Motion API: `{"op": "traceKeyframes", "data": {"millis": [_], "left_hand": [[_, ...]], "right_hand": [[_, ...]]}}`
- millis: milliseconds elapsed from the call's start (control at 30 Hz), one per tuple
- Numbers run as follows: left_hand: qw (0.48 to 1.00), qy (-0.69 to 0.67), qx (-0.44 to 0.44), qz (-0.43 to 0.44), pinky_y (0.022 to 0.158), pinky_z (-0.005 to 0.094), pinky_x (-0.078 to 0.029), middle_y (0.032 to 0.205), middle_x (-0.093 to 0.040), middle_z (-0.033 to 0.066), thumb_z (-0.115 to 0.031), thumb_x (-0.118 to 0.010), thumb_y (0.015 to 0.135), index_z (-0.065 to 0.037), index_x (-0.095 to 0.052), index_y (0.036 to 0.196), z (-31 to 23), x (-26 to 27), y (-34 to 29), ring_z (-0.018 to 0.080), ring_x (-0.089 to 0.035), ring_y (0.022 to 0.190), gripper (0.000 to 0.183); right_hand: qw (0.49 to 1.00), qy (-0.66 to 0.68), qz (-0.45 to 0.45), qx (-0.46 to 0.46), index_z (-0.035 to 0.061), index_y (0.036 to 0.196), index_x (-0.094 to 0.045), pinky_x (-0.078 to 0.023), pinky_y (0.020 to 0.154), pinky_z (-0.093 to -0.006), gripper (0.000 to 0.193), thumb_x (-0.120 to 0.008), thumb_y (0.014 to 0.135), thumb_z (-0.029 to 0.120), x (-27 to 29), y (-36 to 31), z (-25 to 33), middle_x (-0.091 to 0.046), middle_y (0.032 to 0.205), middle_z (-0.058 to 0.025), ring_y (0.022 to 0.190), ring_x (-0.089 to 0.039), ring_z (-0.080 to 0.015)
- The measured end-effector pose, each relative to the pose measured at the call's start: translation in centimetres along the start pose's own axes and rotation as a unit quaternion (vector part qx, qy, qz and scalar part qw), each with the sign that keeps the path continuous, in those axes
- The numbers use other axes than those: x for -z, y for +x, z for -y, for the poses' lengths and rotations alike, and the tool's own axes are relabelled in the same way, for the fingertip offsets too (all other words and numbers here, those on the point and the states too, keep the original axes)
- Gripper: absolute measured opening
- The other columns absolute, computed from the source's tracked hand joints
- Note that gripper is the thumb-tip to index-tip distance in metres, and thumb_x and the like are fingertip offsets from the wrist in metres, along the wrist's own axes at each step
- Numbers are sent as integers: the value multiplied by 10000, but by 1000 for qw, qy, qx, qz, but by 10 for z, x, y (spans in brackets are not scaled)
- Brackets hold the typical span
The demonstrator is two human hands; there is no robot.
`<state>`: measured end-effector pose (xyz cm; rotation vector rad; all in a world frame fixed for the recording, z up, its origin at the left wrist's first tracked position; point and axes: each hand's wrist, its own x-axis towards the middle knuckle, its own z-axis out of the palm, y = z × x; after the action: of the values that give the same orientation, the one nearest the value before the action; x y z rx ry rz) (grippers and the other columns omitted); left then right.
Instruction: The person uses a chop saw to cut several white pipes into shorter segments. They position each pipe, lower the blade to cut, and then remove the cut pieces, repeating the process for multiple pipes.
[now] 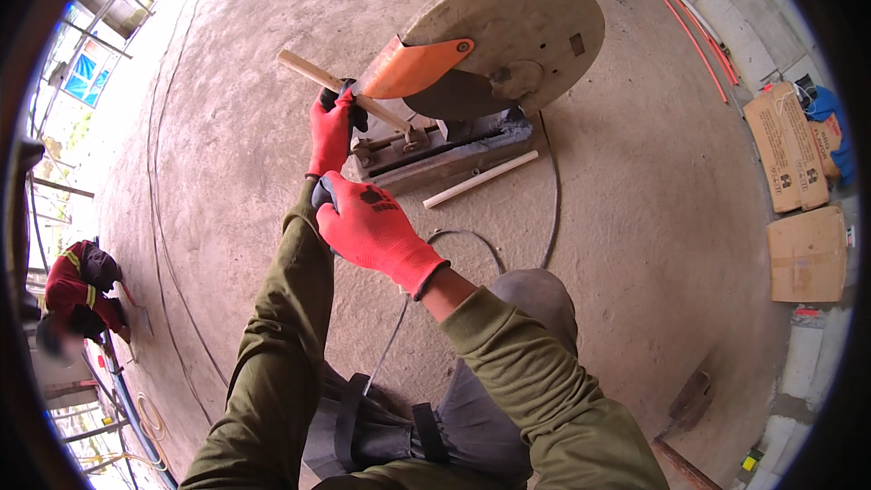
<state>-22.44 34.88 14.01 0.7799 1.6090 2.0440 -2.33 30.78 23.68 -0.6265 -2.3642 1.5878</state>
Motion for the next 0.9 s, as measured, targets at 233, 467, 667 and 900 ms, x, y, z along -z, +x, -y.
{"op": "traceKeyframes", "data": {"millis": [233,467,667,900], "left_hand": [[999,-48,-11,0,509,297,-488,767,-644,38,-144,-657,1010,2,-642,1063,10,0,5,126,-601,592,156],[998,-61,-10,-11,508,296,-488,772,-647,45,-131,-661,1004,8,-650,1101,7,-8,-1,132,-611,592,170],[998,-63,-1,-24,482,292,-470,745,-633,37,-162,-687,999,-17,-633,993,7,-9,-3,124,-592,568,155],[997,-67,17,-28,452,286,-442,706,-619,33,-198,-693,1001,-28,-621,936,8,-1,7,119,-557,509,195]], "right_hand": [[999,-22,27,-11,50,1039,-595,-517,801,-481,193,-525,929,191,1,0,1,-688,918,-200,914,-664,-423],[999,-34,25,-15,29,1033,-574,-513,797,-501,205,-526,923,195,4,0,1,-670,922,-231,935,-642,-460],[999,-30,24,-16,25,1035,-574,-512,799,-500,206,-524,920,188,5,1,-2,-669,940,-239,945,-643,-463],[1000,-12,22,-12,42,1054,-595,-515,756,-440,199,-516,925,171,7,2,2,-668,866,-193,825,-661,-388]]}}
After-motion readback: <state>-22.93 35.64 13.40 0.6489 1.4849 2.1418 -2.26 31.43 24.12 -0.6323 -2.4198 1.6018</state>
